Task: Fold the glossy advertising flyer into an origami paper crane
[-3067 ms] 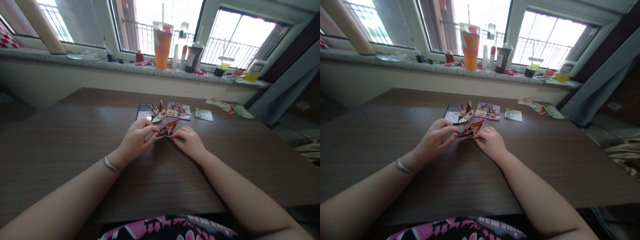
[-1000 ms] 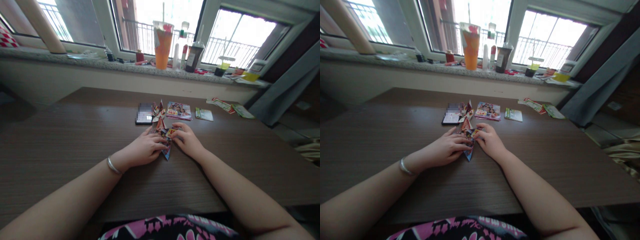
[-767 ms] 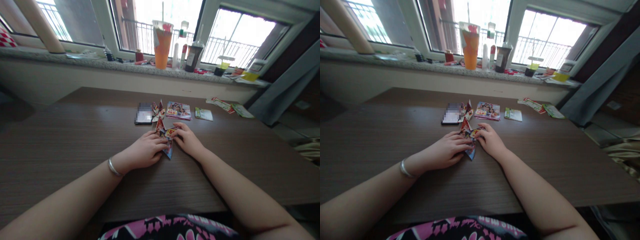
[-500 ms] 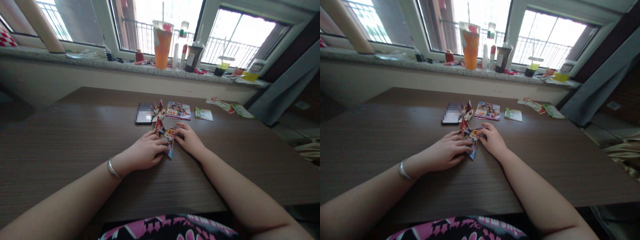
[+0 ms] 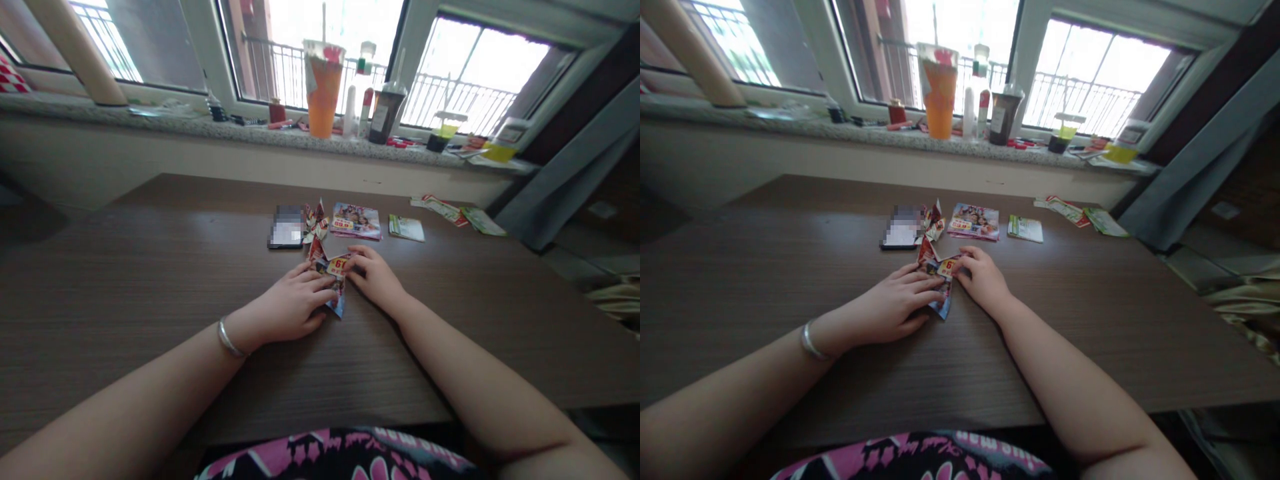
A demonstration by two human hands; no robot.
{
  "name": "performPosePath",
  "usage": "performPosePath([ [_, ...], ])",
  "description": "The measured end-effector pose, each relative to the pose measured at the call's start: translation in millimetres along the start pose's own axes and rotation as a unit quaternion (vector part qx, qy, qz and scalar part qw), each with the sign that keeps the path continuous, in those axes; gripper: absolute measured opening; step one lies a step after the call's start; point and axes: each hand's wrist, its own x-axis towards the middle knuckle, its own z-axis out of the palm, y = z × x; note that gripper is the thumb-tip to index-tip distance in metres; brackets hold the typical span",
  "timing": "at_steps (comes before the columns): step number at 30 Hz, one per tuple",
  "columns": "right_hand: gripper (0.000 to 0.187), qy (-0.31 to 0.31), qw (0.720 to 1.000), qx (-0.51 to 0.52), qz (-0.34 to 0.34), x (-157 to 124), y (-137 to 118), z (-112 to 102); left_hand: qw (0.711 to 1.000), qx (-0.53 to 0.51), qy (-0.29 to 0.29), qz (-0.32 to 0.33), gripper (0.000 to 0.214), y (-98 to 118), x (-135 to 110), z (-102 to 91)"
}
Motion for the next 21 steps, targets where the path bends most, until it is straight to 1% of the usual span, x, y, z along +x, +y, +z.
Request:
performPosePath([
  [4,0.006,-0.005,0.999,0.049,-0.005,1,3,2,1.0,0.0,-0.001,-0.008,0.035,1,0,-1.4],
  [9,0.007,-0.016,0.995,0.097,-0.022,4,-2,1,1.0,0.001,0.006,-0.009,0.036,4,-2,-5.5],
  [14,0.008,-0.007,0.997,0.078,-0.023,3,-6,0,1.0,0.007,-0.005,-0.011,0.035,5,-3,-5.9],
  [21,0.019,0.003,0.997,0.077,0.002,4,-11,-5,1.0,-0.002,-0.012,-0.008,0.036,3,-1,-3.9],
])
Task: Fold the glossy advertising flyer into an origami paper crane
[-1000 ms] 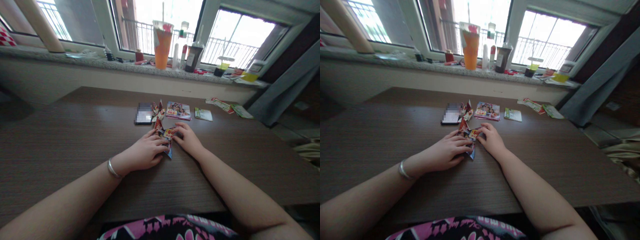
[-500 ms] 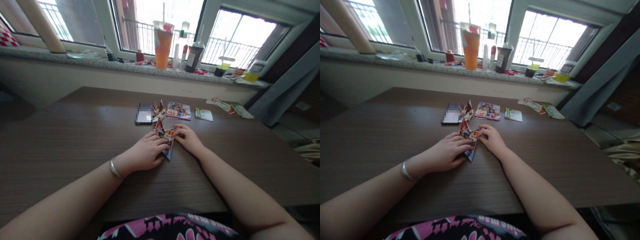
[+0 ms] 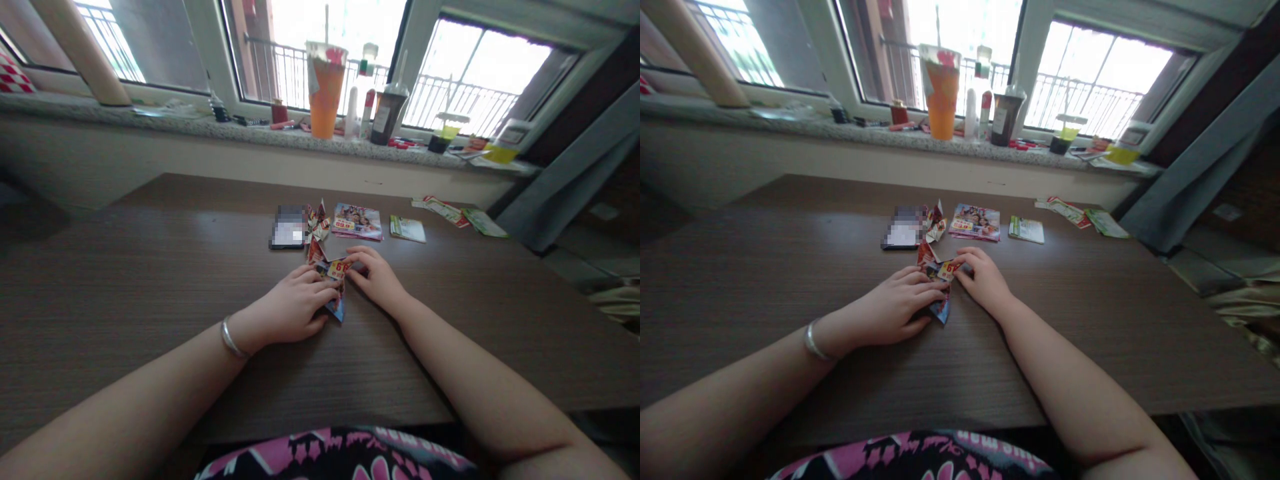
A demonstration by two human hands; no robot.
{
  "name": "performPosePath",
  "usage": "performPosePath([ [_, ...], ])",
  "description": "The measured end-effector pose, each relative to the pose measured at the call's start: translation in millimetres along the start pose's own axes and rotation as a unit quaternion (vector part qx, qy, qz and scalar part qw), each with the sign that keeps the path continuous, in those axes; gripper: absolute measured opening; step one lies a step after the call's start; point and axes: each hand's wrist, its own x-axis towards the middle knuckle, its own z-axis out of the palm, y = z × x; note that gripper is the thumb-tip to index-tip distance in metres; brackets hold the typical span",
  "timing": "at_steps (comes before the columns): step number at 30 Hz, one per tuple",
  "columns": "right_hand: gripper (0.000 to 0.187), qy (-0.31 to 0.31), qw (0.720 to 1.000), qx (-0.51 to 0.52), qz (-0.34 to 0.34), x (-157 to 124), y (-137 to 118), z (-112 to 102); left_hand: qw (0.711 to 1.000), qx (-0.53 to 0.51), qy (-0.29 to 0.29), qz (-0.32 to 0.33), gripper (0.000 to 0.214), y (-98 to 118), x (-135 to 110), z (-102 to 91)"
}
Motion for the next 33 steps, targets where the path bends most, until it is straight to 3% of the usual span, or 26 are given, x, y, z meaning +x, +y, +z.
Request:
performPosePath([
  [8,0.02,0.018,1.0,0.013,0.01,0,-2,0,1.0,-0.01,0.008,0.017,0.038,-3,2,-0.9],
  [14,0.026,0.058,0.989,0.095,0.097,-1,7,8,0.999,0.002,0.036,0.022,0.036,-7,0,3.3],
  [19,0.027,0.05,0.965,0.209,0.152,-1,5,11,0.999,0.003,0.033,0.017,0.037,-8,0,5.0],
  [33,0.009,0.077,0.992,0.074,0.067,-4,-9,5,0.999,-0.005,0.032,0.029,0.035,-11,1,6.7],
])
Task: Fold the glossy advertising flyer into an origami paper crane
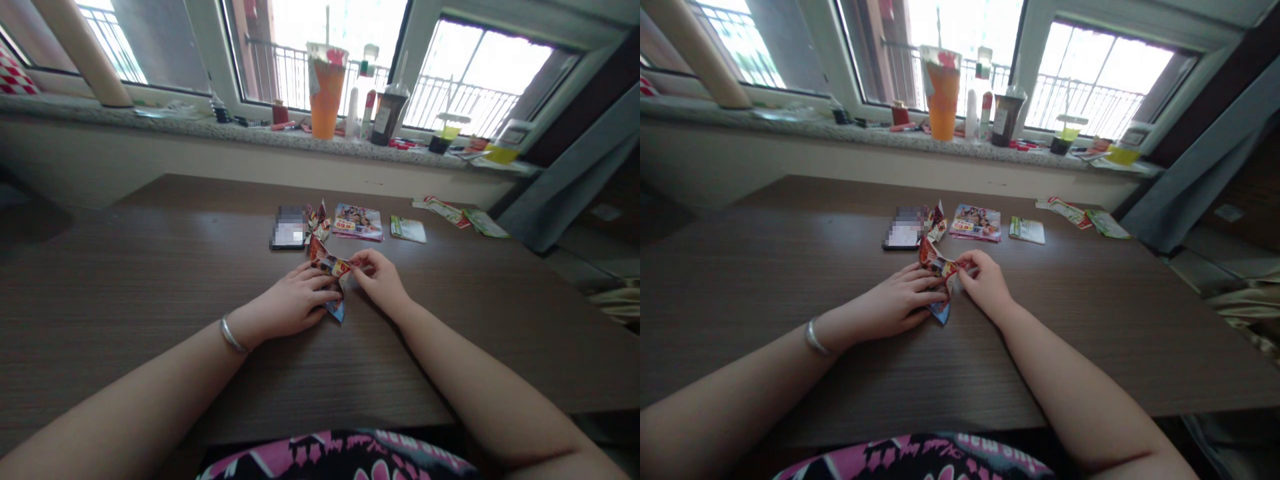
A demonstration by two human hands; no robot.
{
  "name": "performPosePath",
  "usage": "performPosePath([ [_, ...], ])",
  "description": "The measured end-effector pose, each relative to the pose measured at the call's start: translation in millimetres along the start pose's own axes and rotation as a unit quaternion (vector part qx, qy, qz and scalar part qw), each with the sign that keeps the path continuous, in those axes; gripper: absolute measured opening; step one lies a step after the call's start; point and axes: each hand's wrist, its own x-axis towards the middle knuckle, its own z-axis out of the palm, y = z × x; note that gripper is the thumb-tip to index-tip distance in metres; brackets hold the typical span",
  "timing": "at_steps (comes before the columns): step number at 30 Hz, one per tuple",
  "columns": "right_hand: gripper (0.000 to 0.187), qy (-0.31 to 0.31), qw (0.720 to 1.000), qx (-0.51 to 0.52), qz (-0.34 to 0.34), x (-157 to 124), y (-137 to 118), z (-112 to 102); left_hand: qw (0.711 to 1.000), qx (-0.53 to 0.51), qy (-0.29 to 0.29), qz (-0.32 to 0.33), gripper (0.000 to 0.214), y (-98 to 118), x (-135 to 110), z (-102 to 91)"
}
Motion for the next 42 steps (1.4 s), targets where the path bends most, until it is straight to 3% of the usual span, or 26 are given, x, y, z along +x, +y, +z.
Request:
performPosePath([
  [12,0.008,0.017,1.0,-0.022,-0.001,0,-5,-4,0.995,0.053,0.023,-0.085,0.041,-2,-2,1.7],
  [19,0.009,0.019,0.999,-0.026,-0.002,0,-6,-6,0.993,0.061,0.042,-0.089,0.05,-3,-3,3.1],
  [24,0.009,-0.001,0.999,-0.046,-0.025,-1,-7,-7,0.993,0.064,0.042,-0.092,0.073,-3,-3,5.6],
  [34,0.011,-0.06,0.993,-0.06,-0.081,-2,-13,-9,0.993,0.06,0.083,-0.065,0.096,-5,-5,7.5],
  [42,0.013,-0.099,0.986,-0.057,-0.125,-6,-21,-9,0.992,0.071,0.073,-0.075,0.104,-8,-5,8.5],
])
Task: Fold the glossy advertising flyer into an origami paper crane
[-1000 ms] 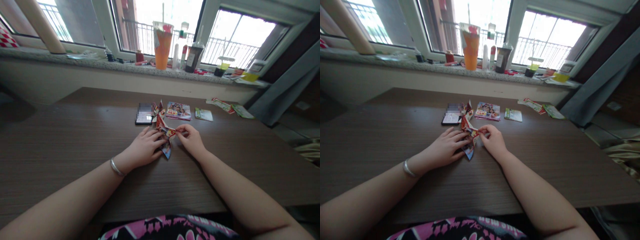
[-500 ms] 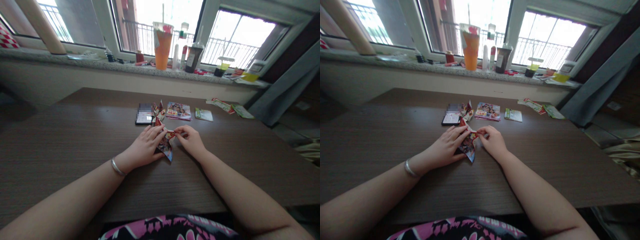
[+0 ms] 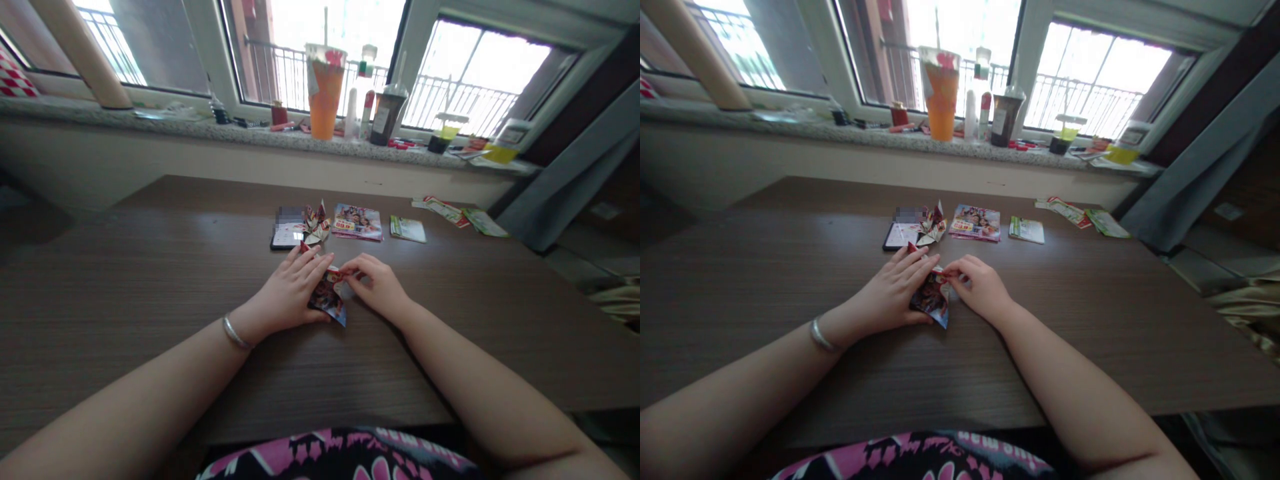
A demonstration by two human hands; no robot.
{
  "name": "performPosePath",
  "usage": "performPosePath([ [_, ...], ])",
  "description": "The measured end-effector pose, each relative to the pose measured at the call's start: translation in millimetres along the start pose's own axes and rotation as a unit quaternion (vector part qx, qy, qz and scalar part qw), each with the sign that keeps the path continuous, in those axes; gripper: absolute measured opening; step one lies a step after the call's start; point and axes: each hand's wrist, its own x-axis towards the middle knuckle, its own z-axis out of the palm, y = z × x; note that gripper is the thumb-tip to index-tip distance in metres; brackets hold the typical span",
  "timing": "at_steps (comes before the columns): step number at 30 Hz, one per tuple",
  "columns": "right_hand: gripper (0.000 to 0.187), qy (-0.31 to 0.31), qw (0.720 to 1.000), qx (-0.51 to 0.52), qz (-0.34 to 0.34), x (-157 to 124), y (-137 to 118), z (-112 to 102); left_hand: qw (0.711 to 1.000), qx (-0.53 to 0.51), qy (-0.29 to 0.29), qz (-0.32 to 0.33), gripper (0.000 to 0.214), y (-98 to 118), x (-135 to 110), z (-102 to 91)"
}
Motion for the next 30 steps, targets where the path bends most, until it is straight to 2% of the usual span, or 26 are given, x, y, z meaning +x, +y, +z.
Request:
performPosePath([
  [9,0.016,0.002,1.0,-0.007,0.01,1,-1,2,1.0,-0.006,-0.002,-0.002,0.091,3,3,-9.6],
  [16,0.027,-0.015,0.994,0.002,0.104,0,2,6,1.0,-0.004,0.003,0.003,0.09,4,4,-9.2],
  [22,0.016,-0.027,0.99,-0.03,0.134,1,2,5,1.0,0.0,0.01,0.006,0.083,4,5,-10.3],
  [30,0.015,-0.02,0.989,-0.031,0.143,0,2,5,1.0,0.003,0.006,0.002,0.073,7,5,-11.8],
])
